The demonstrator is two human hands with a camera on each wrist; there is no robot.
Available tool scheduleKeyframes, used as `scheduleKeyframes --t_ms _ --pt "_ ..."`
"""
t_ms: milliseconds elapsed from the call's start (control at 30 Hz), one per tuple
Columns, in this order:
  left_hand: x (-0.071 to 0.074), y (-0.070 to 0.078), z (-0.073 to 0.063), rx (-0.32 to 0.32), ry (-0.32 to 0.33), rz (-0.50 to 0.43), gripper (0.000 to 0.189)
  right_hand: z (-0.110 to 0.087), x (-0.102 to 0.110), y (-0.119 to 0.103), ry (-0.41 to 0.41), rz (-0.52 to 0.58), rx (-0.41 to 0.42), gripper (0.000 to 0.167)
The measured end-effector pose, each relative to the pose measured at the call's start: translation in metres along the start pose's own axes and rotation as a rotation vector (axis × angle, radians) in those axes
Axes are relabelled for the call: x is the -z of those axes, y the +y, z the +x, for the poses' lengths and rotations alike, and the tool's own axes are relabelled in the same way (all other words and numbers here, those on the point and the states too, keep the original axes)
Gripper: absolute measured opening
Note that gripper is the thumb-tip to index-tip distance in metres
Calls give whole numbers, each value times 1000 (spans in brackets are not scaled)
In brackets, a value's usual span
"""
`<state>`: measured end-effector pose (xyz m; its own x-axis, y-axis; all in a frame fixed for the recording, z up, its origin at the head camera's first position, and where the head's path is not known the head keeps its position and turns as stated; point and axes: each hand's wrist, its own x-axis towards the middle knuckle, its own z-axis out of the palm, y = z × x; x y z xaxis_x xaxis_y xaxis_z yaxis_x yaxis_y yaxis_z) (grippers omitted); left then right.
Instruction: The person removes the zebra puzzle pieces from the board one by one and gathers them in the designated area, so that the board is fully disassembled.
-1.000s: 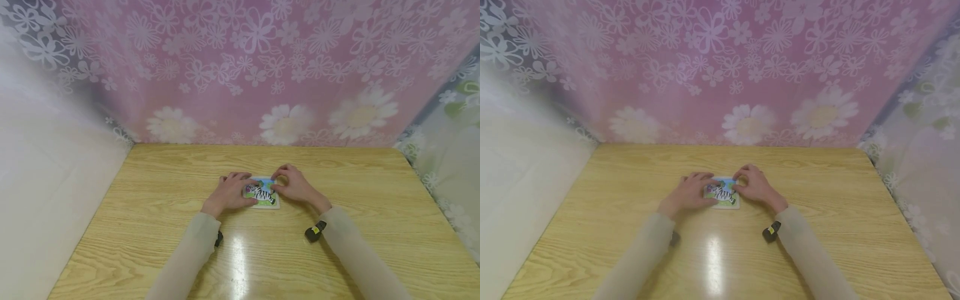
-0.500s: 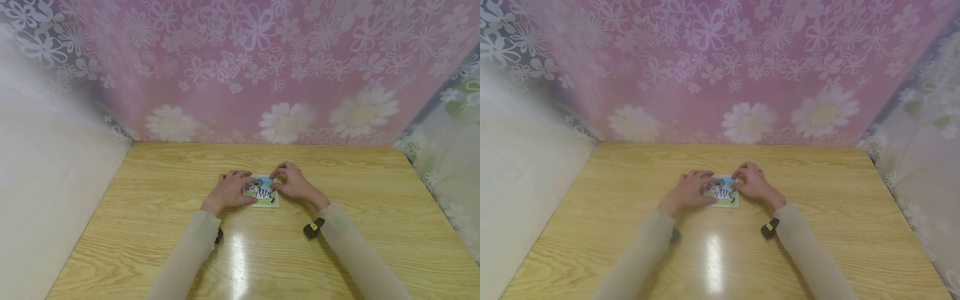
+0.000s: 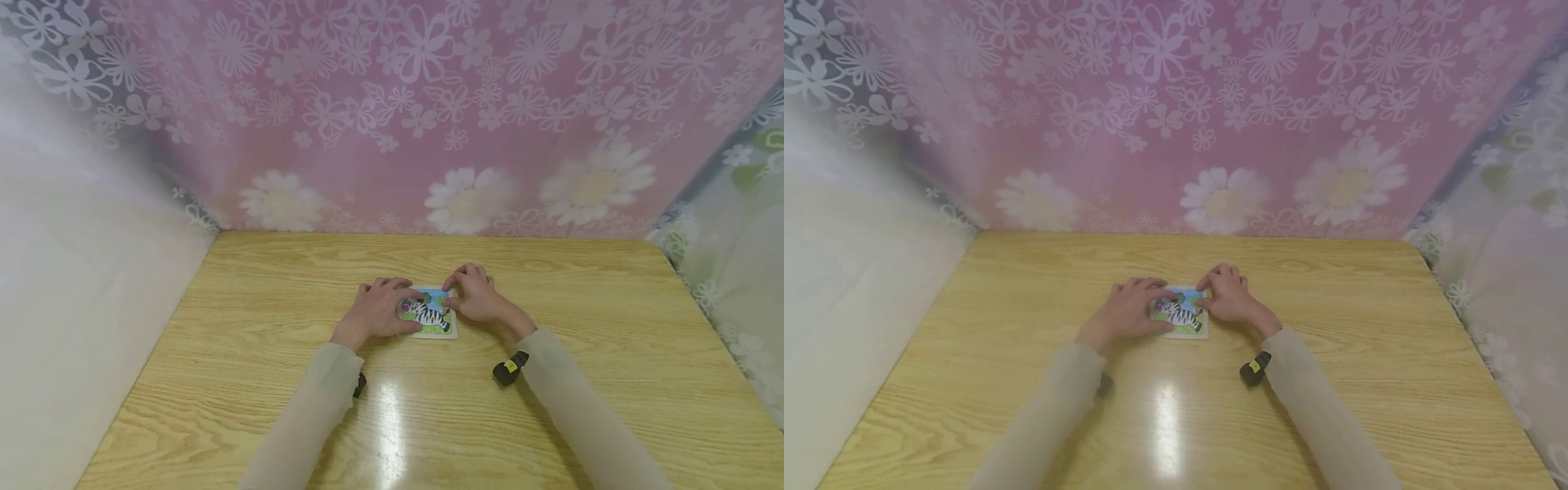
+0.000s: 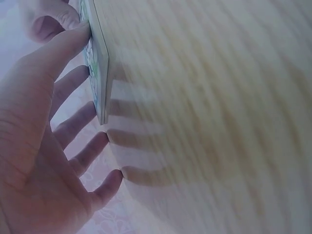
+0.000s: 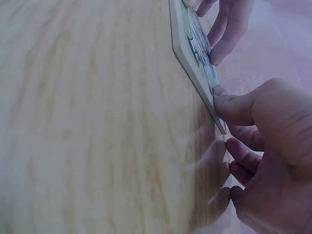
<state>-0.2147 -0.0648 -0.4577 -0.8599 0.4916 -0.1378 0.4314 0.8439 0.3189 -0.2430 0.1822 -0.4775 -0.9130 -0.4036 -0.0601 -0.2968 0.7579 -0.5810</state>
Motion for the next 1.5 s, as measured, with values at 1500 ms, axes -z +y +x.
scheduleKeyframes --t_ms 1500 --pt "1 -1 1 -3 -14 4 61 -4 0 -8 53 -51 25 15"
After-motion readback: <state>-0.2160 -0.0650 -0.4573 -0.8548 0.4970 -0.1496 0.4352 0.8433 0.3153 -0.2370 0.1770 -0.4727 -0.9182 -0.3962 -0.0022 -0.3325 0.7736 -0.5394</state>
